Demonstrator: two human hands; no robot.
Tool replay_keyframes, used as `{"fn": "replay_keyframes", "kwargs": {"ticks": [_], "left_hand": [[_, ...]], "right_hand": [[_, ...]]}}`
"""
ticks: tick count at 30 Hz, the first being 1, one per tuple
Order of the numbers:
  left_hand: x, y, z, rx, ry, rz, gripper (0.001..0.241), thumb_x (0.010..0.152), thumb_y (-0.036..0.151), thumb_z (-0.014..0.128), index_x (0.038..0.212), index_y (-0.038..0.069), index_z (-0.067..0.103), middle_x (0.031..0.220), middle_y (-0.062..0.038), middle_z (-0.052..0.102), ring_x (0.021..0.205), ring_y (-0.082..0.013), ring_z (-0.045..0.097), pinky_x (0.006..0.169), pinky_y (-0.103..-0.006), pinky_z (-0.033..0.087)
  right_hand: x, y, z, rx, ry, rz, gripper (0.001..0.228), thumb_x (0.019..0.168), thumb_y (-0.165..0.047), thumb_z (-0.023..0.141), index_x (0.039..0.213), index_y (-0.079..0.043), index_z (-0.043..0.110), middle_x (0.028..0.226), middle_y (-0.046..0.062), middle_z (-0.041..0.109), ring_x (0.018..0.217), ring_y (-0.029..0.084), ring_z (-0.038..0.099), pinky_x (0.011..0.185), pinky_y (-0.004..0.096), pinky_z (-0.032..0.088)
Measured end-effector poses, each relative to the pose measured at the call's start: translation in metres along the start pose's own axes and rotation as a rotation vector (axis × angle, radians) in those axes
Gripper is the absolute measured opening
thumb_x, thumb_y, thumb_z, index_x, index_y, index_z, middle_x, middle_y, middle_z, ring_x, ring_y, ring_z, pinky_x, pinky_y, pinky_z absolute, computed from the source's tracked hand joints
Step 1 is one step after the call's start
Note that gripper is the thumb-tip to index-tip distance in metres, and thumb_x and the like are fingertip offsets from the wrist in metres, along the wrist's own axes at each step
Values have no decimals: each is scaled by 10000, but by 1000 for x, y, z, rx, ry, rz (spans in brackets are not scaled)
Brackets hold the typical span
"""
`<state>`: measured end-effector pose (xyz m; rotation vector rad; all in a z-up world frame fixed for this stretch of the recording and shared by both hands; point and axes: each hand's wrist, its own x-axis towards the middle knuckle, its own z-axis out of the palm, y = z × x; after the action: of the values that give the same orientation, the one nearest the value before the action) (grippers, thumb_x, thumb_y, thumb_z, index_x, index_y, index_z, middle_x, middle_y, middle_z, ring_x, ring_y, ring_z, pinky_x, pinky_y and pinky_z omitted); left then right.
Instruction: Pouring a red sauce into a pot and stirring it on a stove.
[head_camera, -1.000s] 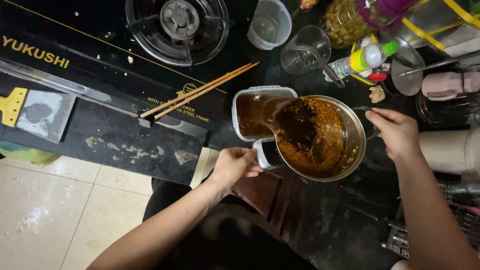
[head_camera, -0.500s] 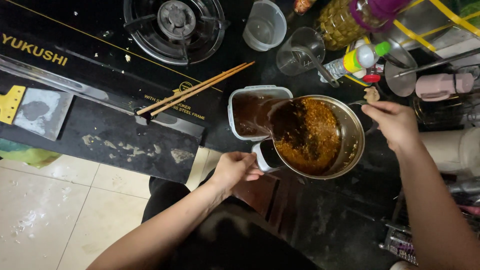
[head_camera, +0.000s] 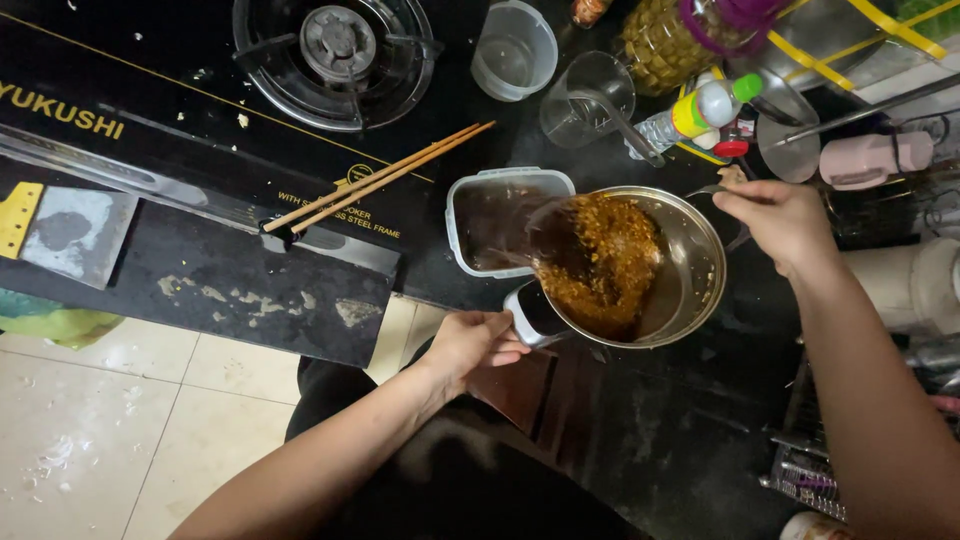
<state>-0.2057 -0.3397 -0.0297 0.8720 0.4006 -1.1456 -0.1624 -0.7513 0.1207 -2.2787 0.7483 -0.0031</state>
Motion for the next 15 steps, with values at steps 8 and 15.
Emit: {"fn": "replay_keyframes", "kwargs": {"ticks": [8,15], "left_hand": [[4,-2,3,6,-14,-37,335,1028,212,558,1165,-74,666,998,-158,753,860,-232,758,734,-302,638],[7,-2,3,-18,-41,-92,316,1028,211,549,1159,-54,660,1022,-172,752,884,-245,755,768,-317,636]], "right_hand": [[-5,-16,-3,-11,-15,-13,334,883,-203,831,1151,-17,758,1125,50,758,991,93,670,882,224,504],[-12,-48,-4,-186,-14,20,333,882,-266,821,1149,-71,782,1071,31,762,874,82,650,724,254,493]]}}
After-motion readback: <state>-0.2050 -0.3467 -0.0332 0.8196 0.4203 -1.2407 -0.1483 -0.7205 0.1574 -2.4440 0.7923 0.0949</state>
